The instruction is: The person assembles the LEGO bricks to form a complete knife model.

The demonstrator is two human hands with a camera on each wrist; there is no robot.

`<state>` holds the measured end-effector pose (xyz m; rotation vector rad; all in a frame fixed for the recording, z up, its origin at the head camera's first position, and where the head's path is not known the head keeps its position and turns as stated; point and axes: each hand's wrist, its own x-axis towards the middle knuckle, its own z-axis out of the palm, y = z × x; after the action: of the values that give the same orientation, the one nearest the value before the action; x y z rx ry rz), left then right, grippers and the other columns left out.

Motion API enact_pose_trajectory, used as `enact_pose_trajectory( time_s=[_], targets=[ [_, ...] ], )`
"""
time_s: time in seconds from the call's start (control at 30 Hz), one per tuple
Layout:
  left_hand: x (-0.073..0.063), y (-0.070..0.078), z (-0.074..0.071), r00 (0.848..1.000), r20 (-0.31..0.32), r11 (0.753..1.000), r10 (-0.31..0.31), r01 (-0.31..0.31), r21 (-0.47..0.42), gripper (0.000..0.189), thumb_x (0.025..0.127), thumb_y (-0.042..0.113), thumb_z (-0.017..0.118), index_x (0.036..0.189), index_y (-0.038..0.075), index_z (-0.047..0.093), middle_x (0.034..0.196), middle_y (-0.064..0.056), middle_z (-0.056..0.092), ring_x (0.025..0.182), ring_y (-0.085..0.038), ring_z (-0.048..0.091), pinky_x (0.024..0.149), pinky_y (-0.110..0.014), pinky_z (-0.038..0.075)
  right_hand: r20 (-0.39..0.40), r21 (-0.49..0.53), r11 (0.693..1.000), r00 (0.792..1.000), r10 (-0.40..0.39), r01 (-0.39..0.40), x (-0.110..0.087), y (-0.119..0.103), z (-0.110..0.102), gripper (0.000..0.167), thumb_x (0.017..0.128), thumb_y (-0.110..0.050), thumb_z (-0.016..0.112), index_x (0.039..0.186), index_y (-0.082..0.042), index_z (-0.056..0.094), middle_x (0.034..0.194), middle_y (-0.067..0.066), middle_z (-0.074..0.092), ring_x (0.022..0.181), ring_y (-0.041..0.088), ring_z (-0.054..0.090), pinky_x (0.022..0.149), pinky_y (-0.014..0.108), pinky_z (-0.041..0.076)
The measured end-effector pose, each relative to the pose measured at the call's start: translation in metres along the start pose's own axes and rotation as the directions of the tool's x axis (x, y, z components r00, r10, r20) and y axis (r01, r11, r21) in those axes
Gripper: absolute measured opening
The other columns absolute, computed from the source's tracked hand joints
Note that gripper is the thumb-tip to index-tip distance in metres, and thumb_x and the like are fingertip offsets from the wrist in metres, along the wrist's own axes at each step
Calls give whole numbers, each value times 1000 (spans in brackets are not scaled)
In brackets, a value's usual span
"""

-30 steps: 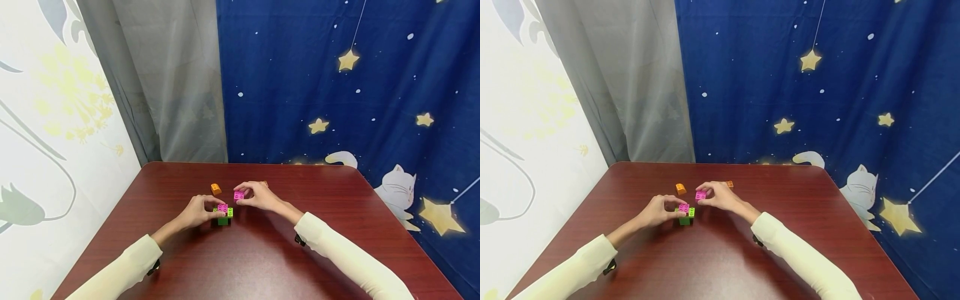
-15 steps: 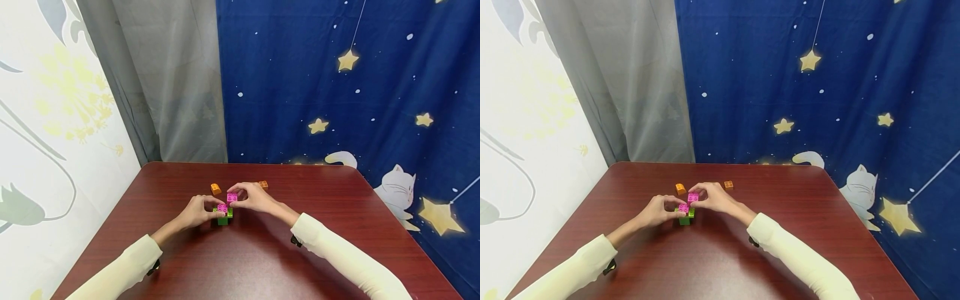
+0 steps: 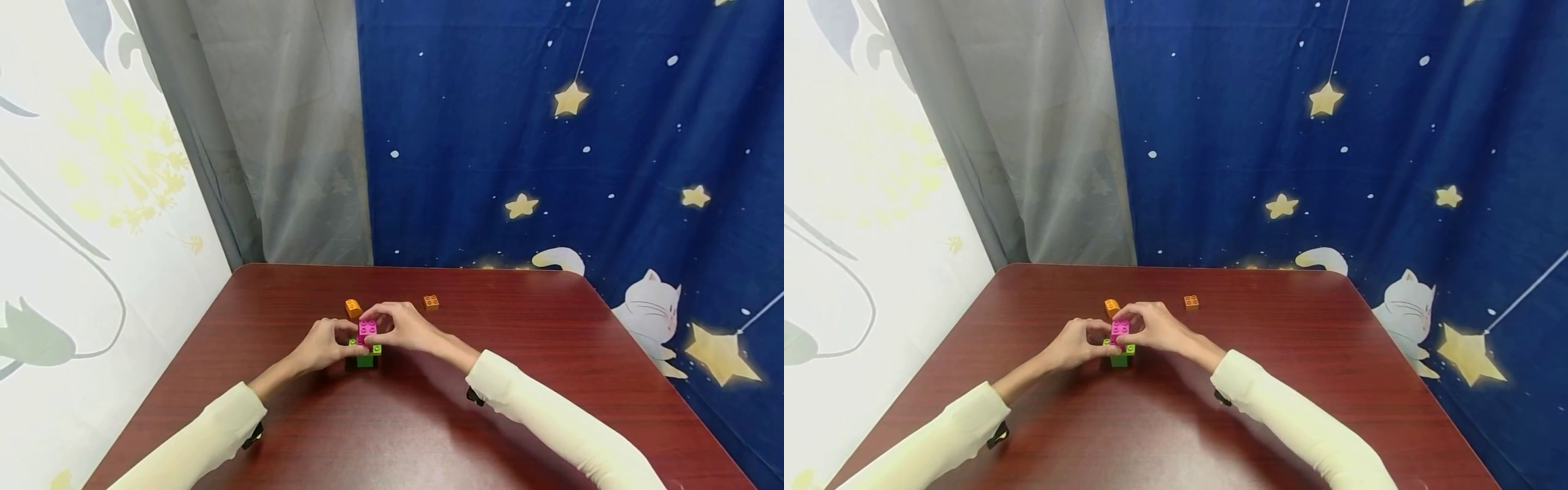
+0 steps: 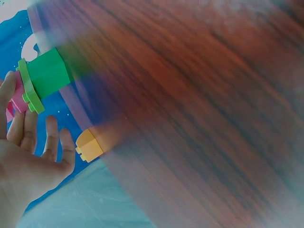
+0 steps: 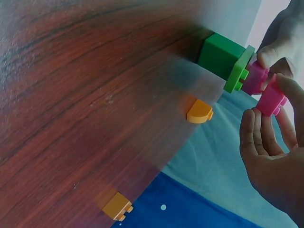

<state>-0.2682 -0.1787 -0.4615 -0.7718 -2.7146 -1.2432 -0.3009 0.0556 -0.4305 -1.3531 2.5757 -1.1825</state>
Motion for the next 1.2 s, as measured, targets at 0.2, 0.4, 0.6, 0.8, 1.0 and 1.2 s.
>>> enact_pose_trajectory(
  time_s=[0.2, 0.4, 0.6, 0.8, 1.0, 1.2],
  targets=[
    [-1, 0, -1, 1000, 15, 1000, -25, 25, -16, 37, 81, 37, 90, 109, 15, 79, 95, 3, 76, 81, -18, 68, 70, -26, 55, 4, 1, 1000, 1000, 0, 0, 0, -3, 4, 34, 89, -16, 85, 120, -10, 73, 109, 3, 76, 85, 22, 73, 79, 43, 61],
    [1, -1, -1, 999, 3, 999, -39, 39, 25, 39, 80, 38, 92, 107, 13, 79, 90, 4, 75, 83, -21, 68, 69, -27, 53, -4, -4, 1000, 1000, -22, 22, -2, -3, 5, 34, 89, -16, 85, 120, -8, 73, 109, 6, 76, 88, 30, 74, 79, 46, 60],
    [1, -1, 0, 999, 2, 998, -41, 41, 40, 40, 80, 35, 92, 108, 11, 79, 92, 3, 75, 84, -20, 69, 71, -27, 54, -4, -25, 999, 1000, -20, 19, -2, -1, 8, 33, 89, -18, 85, 119, -11, 74, 107, 2, 76, 87, 28, 74, 79, 42, 60],
    [0, -4, 2, 999, 6, 999, -39, 39, 37, 39, 80, 36, 92, 107, 12, 78, 91, 2, 75, 82, -16, 69, 71, -28, 53, 6, -54, 999, 1000, 7, -7, -1, 0, 11, 33, 89, -22, 85, 120, -15, 75, 111, -2, 77, 97, 21, 72, 84, 40, 59],
    [0, -4, 1, 999, 8, 999, -35, 35, 13, 39, 80, 34, 92, 107, 11, 78, 90, 1, 75, 81, -18, 70, 71, -27, 55, 2, -75, 997, 1000, 21, -21, 1, 1, 11, 36, 87, -24, 87, 120, -17, 76, 112, -2, 77, 101, 26, 72, 87, 35, 56],
    [1, -5, 0, 1000, 11, 1000, -29, 29, 12, 38, 79, 34, 93, 107, 11, 78, 90, 3, 76, 80, -15, 70, 70, -27, 55, 1, -63, 998, 1000, 22, -22, 3, 2, 11, 36, 85, -27, 89, 118, -17, 78, 109, -2, 78, 98, 25, 72, 86, 44, 57]
  ],
)
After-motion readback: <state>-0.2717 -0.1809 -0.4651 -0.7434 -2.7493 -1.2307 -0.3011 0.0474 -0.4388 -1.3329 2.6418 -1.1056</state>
